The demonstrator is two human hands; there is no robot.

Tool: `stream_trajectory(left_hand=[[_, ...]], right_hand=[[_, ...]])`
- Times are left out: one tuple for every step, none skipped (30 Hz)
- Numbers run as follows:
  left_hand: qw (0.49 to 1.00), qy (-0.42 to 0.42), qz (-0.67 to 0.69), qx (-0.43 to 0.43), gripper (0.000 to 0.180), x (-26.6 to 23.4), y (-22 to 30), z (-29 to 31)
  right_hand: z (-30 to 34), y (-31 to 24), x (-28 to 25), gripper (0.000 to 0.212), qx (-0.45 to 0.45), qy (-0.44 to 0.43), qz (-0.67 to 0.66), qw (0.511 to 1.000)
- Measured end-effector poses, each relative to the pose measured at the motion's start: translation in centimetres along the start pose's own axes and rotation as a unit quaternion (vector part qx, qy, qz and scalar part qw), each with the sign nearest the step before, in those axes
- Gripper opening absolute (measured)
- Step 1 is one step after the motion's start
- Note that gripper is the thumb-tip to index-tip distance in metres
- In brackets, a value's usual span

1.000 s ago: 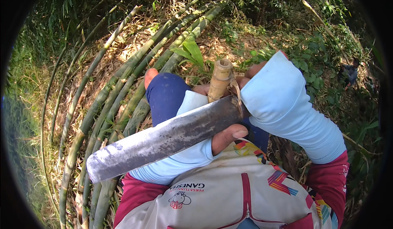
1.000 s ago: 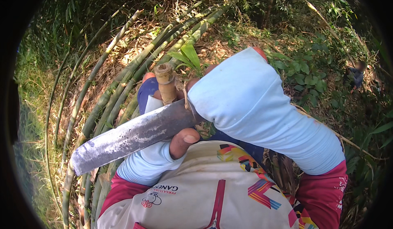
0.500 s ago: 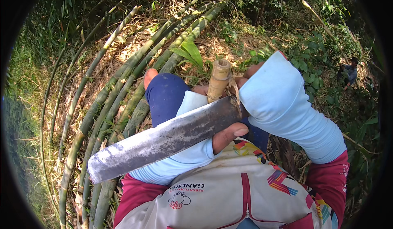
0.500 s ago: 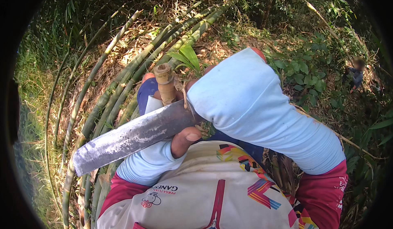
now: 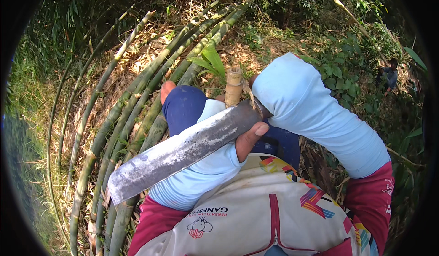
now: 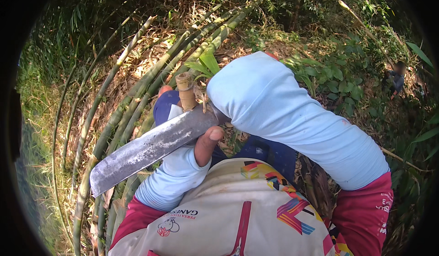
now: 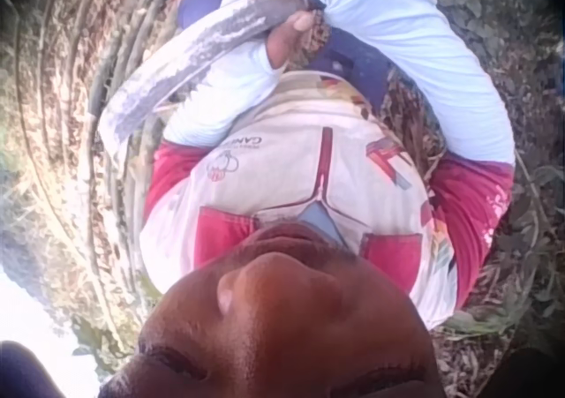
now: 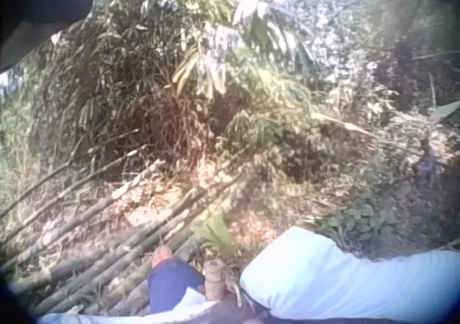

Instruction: The person sits on the ground in a bamboo forest and uses a large machete to chop a bamboo stalk into smaller segments. They hold the stalk between their legs and repeatedly strike it to produce uniform pieces.

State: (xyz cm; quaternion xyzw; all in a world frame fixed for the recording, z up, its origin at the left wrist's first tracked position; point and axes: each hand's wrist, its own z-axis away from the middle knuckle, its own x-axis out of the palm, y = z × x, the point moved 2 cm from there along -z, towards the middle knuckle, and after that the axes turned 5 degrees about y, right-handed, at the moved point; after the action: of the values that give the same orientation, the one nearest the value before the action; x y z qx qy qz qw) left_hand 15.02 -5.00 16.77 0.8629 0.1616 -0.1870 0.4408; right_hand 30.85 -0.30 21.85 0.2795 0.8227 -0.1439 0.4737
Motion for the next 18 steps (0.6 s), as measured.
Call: stream_trajectory(left_hand=[[1.0, 0.013, -0.026, 0.008, 0.035, 0.0, 0.0, 0.0], [0.998, 0.024, -0.051, 0.014, 0.038, 0.1, 0.0, 0.0], [0.995, 0.028, -0.088, 0.039, 0.047, 0.0, -0.8, 0.0], [0.991, 0.033, -0.121, 0.053, 0.051, -0.1, -0.9, -0.1], [0.985, 0.037, -0.152, 0.066, 0.055, -0.2, -1.0, -0.1], [0.981, 0.041, -0.176, 0.07, 0.053, -0.1, -1.0, -0.2], [0.985, 0.056, -0.154, 0.049, 0.048, 0.0, -0.9, -0.3], [0.989, 0.07, -0.13, 0.028, 0.044, 0.1, -0.8, -0.3], [0.994, 0.092, -0.059, -0.018, 0.037, 0.7, -0.4, -0.4], [0.991, 0.115, 0.012, -0.063, 0.03, 0.9, -0.3, -0.5], [0.99, 0.092, 0.02, -0.102, 0.032, 0.9, -0.7, -0.1], [0.991, 0.074, -0.001, -0.108, 0.032, 0.8, -0.7, -0.2], [0.992, 0.054, -0.02, -0.114, 0.032, 0.7, -0.7, -0.3], [0.991, 0.065, 0.013, -0.118, 0.032, 0.8, -0.8, -0.4], [0.989, 0.074, 0.045, -0.123, 0.032, 0.9, -0.9, -0.3], [0.985, 0.084, 0.078, -0.129, 0.031, 1.0, -0.9, -0.2], [0.965, 0.112, 0.186, -0.149, 0.033, 1.6, -1.5, -0.1], [0.951, 0.112, 0.245, -0.152, 0.037, 1.8, -1.6, -0.3]], right_hand=[[-0.1, 0.1, 0.0, 0.009, 0.01, -0.014, 0.001, 1.0], [-0.1, 0.3, 0.0, 0.01, 0.011, -0.014, 0.011, 1.0], [-0.1, 0.5, 0.3, 0.013, 0.013, -0.013, 0.021, 1.0], [-0.2, 0.6, 0.6, 0.016, 0.011, -0.012, 0.028, 0.999], [-0.3, 0.8, 0.8, 0.016, 0.016, -0.017, 0.027, 0.999], [-0.4, 0.9, 1.0, 0.016, 0.022, -0.021, 0.027, 0.999], [-0.5, 1.0, 1.2, 0.016, 0.025, -0.026, 0.026, 0.999], [-0.6, 1.2, 1.6, 0.017, 0.02, -0.018, 0.028, 0.999], [-0.5, 1.4, 2.1, 0.017, 0.016, -0.01, 0.03, 0.999], [-0.6, 1.5, 2.5, 0.017, 0.01, -0.002, 0.031, 0.999], [-0.6, 1.5, 2.8, 0.018, 0.024, -0.018, 0.057, 0.998], [-0.5, 1.4, 3.1, 0.018, 0.038, -0.035, 0.083, 0.995], [-0.4, 1.2, 3.2, 0.019, 0.053, -0.053, 0.11, 0.991], [-0.3, 1.1, 3.3, 0.02, 0.073, -0.072, 0.113, 0.988], [-0.2, 0.9, 3.4, 0.02, 0.092, -0.091, 0.116, 0.985], [0.1, 0.8, 3.5, 0.021, 0.113, -0.111, 0.12, 0.98], [0.7, 1.4, 4.0, 0.019, 0.116, -0.03, 0.036, 0.992], [1.2, 1.5, 4.3, 0.018, 0.165, -0.036, -0.072, 0.983]])
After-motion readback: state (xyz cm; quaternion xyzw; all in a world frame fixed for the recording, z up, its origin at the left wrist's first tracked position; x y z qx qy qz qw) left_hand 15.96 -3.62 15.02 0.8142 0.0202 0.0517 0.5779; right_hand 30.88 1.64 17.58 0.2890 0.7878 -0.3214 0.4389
